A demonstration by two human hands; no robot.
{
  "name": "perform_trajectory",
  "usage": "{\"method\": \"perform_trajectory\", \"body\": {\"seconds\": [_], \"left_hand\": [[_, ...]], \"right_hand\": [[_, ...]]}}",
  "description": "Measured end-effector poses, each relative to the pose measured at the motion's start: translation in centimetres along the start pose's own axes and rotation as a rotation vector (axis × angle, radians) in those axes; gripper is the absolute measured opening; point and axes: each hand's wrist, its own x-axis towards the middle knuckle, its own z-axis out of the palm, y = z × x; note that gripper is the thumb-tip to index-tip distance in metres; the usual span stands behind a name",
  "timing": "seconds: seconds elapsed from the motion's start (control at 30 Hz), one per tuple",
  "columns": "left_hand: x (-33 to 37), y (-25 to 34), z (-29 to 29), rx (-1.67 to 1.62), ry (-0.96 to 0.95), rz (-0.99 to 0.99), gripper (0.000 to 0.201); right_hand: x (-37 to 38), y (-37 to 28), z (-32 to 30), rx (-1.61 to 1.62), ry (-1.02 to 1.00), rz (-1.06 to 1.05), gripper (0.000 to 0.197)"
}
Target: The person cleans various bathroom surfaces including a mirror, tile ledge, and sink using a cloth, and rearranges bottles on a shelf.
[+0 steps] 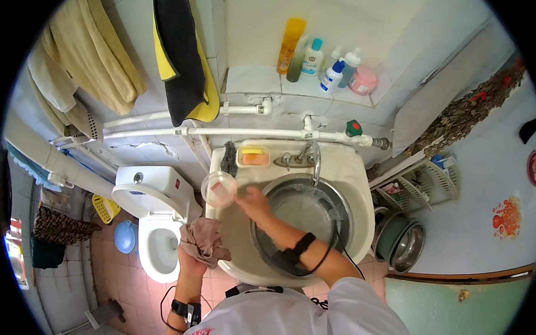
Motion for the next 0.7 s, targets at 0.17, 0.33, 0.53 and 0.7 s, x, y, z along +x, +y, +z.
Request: {"method": "perform_trajectory", "body": {"seconds": [0.17,0.33,0.53,0.7], "left_hand": [[-0.7,1.5,2.4,0.018,-0.056,-0.019,0.059],[-0.7,1.4,3.1,0.044,0.049,-0.050,0.053],[-1.5,2.9,0.7,-0.015,-0.008,0.000,0.055],[-1.2,3.0,-0.6,0.080,0.107,0.068,0.054]], "right_hand": [[-1.4,-24.1,-9.0,-0.604,0.449,-0.797,0.095],[5.2,-42.7,-16.6,-0.917,0.889,-1.087,0.103],[9.5,-49.5,-15.1,-1.205,0.727,-0.854,0.109],[13.5,-49.3,-16.4,-1.148,0.740,-0.937,0.087]]}}
